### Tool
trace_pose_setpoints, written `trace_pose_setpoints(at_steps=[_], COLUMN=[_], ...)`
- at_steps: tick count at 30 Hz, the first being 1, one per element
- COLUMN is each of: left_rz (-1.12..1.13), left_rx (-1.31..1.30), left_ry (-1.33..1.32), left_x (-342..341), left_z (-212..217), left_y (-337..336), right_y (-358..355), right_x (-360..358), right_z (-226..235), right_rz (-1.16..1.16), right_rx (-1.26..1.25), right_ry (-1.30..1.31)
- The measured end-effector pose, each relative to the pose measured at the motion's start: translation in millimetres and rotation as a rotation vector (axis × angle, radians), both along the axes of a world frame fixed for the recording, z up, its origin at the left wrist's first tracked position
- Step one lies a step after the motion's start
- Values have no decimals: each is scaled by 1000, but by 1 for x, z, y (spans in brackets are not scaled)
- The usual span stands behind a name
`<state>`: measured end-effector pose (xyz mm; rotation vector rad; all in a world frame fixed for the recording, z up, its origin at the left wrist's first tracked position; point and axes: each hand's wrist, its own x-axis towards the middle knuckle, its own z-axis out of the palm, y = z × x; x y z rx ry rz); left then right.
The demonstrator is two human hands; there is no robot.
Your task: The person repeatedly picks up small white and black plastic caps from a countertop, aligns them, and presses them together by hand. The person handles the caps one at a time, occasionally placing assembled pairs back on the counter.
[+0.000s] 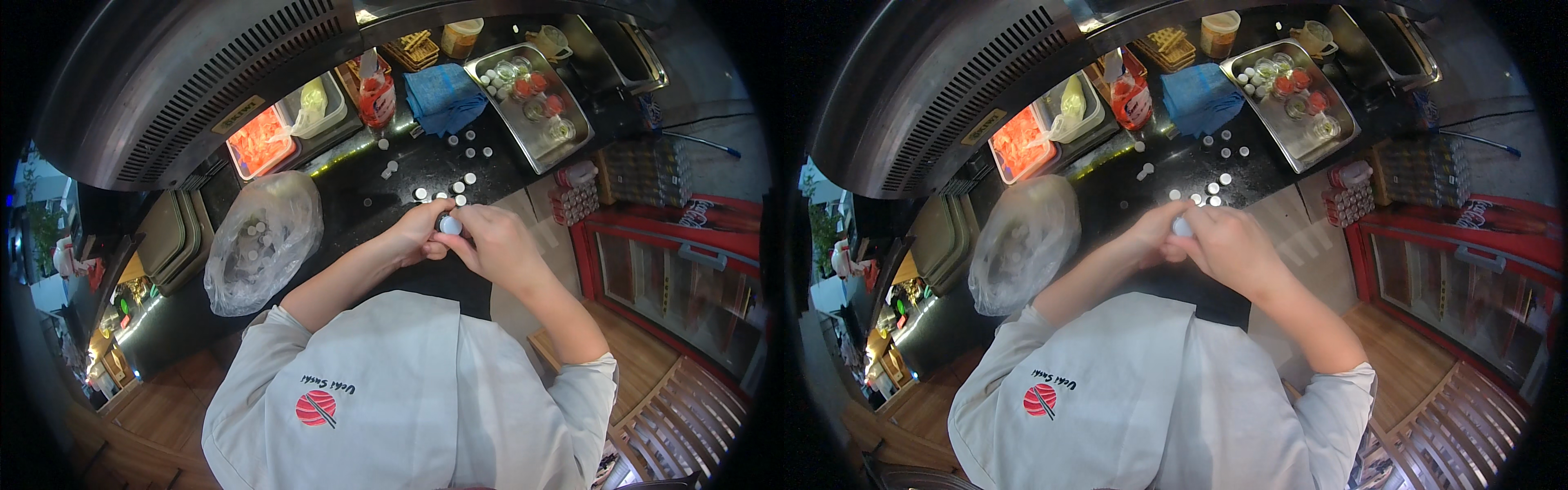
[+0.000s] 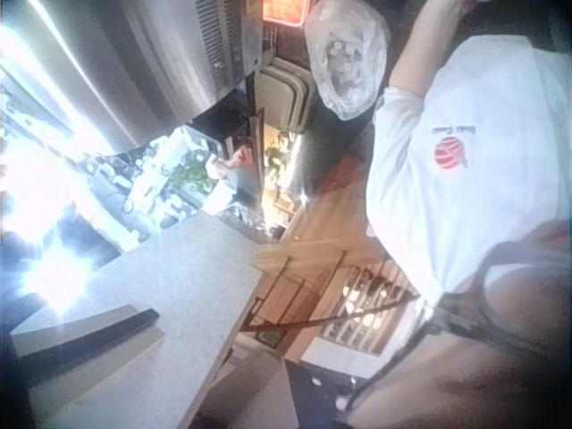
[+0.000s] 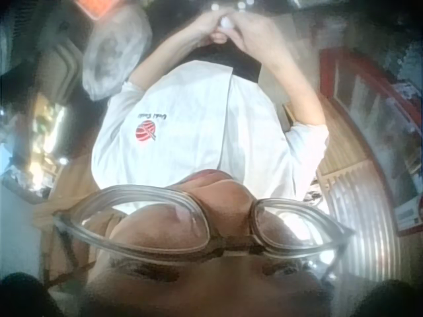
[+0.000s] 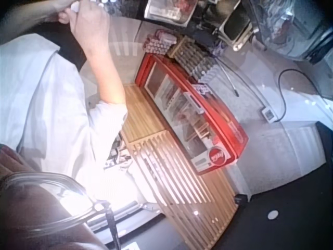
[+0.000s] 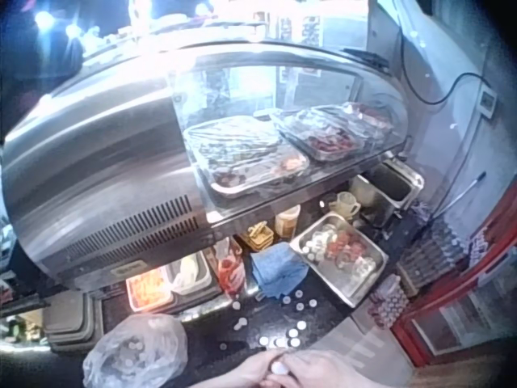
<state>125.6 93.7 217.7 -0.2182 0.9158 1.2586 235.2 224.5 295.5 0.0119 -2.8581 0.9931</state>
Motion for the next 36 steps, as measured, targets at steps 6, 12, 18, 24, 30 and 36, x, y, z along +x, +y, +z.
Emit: trace_pose_setpoints(at_steps=[6,12,18,24,30,36], left_rz=[-22,-41,-111,58,44,81], left_rx=[29,25,53,5,0,18], left_ry=[61,31,61,42,106,23], left_x=[3,4,12,18,20,16], left_z=[-12,-6,-27,-14,-27,-38], left_y=[2,-1,-7,-6,-1,-2], right_y=[0,9,15,12,3,11], right_x=[-3,-6,-5,-7,-3,-1], right_z=[12,14,17,-6,-8,-20], right_rz=[51,188,385,267,36,49], right_rx=[71,106,174,371,449,94], right_ry=[-39,-36,-84,-146,-347,120])
